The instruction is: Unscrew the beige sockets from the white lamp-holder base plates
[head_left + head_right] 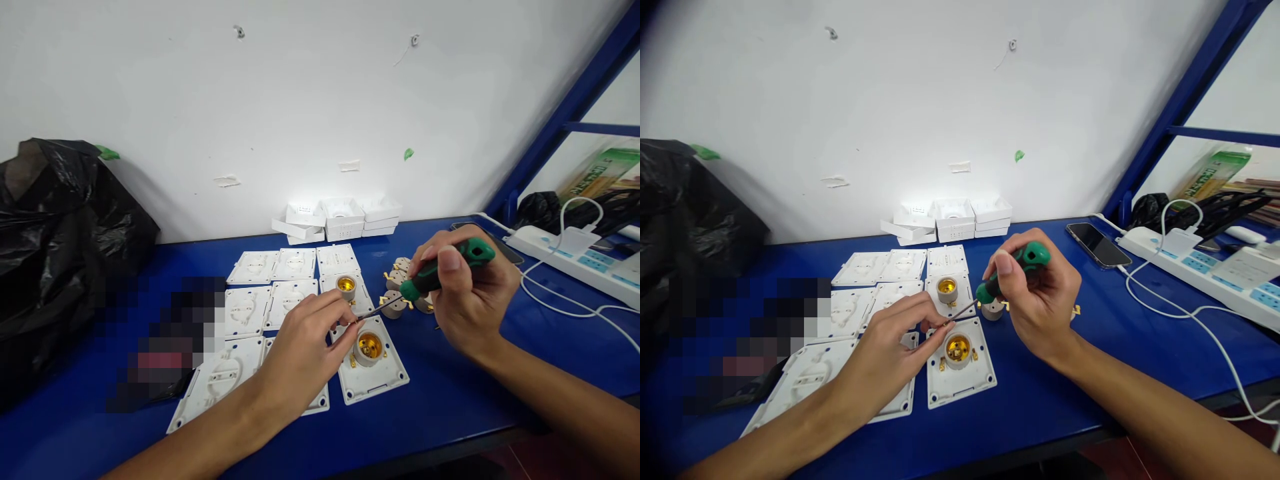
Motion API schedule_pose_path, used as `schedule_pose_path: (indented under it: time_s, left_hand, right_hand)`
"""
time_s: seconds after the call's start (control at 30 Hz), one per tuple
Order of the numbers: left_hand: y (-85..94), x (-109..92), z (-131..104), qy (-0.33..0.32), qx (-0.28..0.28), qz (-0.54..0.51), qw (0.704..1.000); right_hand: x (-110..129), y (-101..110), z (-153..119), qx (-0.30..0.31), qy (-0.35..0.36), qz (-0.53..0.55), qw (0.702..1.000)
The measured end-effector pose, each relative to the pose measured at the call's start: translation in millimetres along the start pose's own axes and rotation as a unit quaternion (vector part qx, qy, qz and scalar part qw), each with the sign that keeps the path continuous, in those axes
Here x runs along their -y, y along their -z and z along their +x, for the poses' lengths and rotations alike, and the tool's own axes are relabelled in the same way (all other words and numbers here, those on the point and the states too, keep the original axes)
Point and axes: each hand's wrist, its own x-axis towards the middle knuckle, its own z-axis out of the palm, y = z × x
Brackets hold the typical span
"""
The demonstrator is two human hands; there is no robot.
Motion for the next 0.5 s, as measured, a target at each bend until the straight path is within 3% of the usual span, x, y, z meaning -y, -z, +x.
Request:
schedule_pose_path:
  time_s: [0.23,0.5]
  left_hand:
    - [-1.2,2.0,-2.0,-0.026,0.004,0.062,0.998]
    - [1.9,-1.5,-4.6,0.005,0.038,0.075,0.996]
  right_hand:
    - [8.5,0.7,-3.4,0.041,0.122,0.004,0.992]
    - [7.3,2.2,1.3,0.002,0.034,0.021,0.999]
